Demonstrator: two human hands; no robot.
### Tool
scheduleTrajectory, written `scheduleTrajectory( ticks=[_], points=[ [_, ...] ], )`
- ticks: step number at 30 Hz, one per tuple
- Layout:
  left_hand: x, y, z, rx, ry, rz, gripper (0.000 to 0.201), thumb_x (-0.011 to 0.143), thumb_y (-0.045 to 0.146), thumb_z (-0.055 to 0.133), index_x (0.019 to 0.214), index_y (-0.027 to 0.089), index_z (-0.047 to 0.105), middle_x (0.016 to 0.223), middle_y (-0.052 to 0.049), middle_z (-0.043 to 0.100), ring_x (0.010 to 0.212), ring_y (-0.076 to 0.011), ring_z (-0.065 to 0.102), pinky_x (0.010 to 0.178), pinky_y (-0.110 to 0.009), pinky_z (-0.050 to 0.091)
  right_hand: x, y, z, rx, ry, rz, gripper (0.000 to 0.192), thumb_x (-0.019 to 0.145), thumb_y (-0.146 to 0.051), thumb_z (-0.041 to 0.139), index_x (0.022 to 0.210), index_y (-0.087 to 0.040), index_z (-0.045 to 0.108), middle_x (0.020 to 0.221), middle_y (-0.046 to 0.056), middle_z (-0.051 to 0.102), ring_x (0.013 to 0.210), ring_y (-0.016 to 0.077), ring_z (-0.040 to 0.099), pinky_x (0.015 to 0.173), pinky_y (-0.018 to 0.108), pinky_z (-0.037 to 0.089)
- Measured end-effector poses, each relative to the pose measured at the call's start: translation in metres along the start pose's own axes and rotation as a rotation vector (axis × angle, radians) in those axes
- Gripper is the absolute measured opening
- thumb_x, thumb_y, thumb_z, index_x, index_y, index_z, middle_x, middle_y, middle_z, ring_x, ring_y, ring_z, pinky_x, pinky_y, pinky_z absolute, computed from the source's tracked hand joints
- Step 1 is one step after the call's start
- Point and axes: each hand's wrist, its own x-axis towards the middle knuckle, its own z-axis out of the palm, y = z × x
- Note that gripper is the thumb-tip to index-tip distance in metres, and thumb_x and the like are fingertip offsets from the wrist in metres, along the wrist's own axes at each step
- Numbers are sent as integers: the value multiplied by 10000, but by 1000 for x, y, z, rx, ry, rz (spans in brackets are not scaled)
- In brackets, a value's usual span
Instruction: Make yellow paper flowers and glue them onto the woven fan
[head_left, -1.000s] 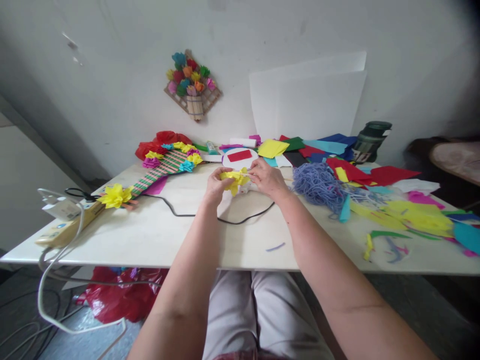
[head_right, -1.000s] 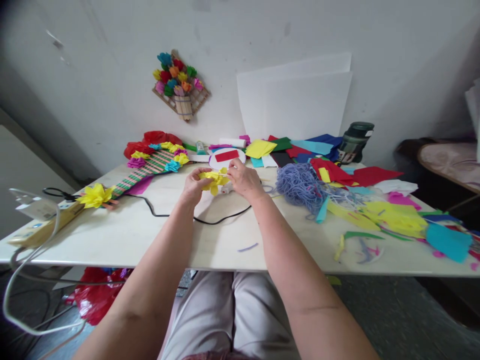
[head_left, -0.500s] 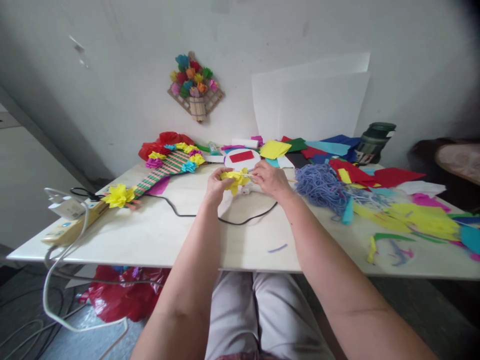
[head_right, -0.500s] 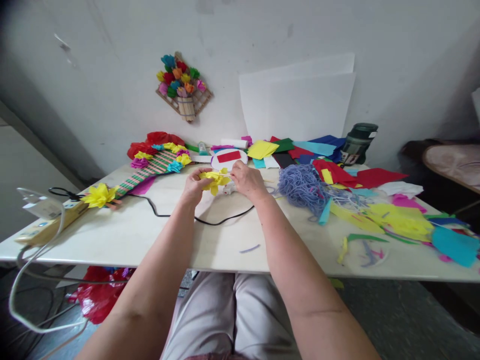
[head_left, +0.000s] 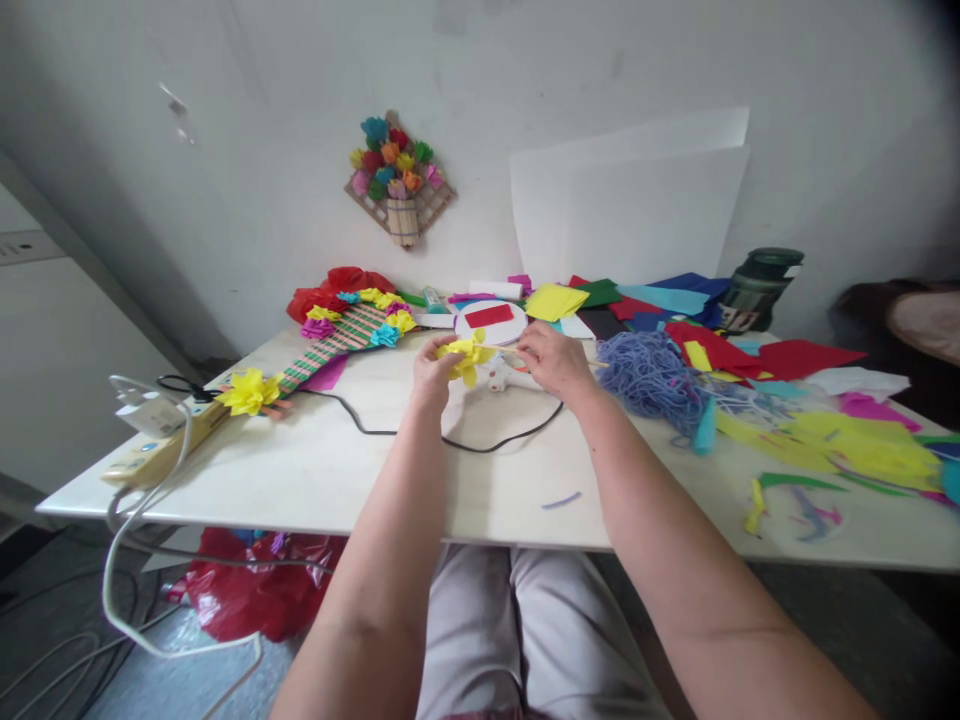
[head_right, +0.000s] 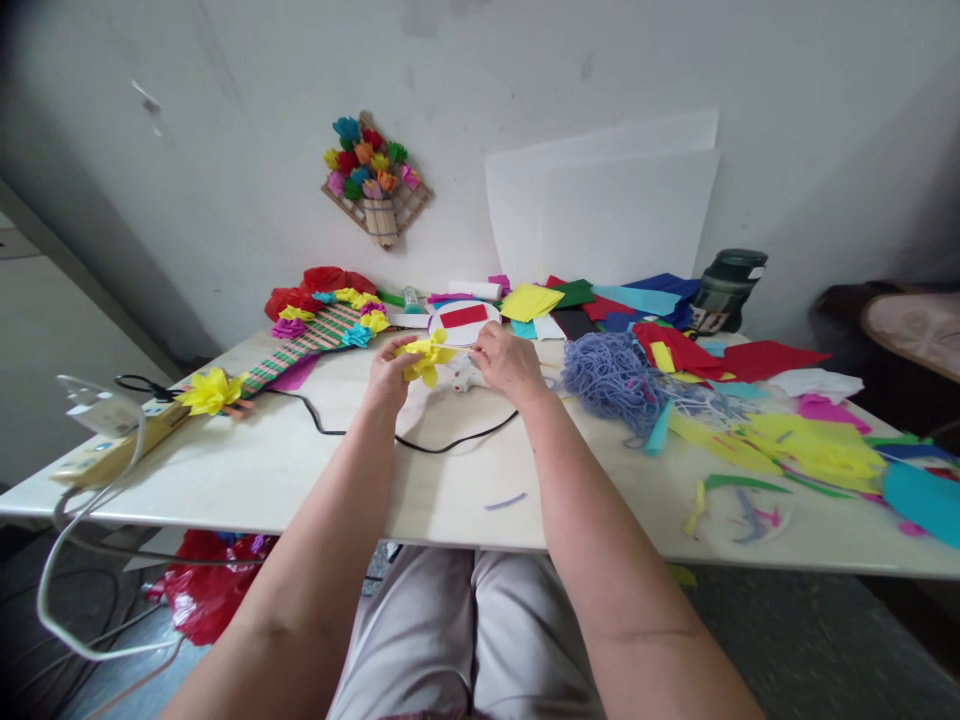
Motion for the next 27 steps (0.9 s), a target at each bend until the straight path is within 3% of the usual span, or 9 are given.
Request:
scheduleTrajectory(
  ticks=[7,13,20,24,27],
  points=[
    [-2,5,1,-186,-3,-28,388,411,164,732,779,162,605,672,3,649,581,-122,594,567,-232,430,2,8,-4,150,28,126,157,776,-297,580,734,-182,677,838,48,660,753,166,574,638,261,388],
    [-6,7,2,-243,-103,-83,360,435,149,726,776,164,612,709,3,660,608,-118,603,579,-229,447,3,13,2,375,39,299,293,750,-427,561,624,-170,624,595,1,546,600,137,481,566,258,339],
    [-15,8,8,-187,-263,-162,357,458,154,723,793,176,601,746,-3,667,623,-124,598,581,-243,454,4,-1,4,706,-12,388,371,721,-523,563,582,-179,550,541,-16,491,557,119,433,536,255,340],
    [-17,7,11,-120,-307,-145,352,468,172,730,787,177,581,770,-1,657,644,-127,597,606,-261,453,5,-3,6,783,9,427,401,702,-540,591,533,-194,476,462,-51,361,485,93,346,478,248,296],
    [-19,5,13,-90,-333,-128,369,465,188,746,788,178,569,790,2,648,661,-125,597,619,-263,451,6,-2,10,832,15,453,348,684,-496,611,556,-187,513,456,-54,367,473,88,345,460,241,296]
  ],
)
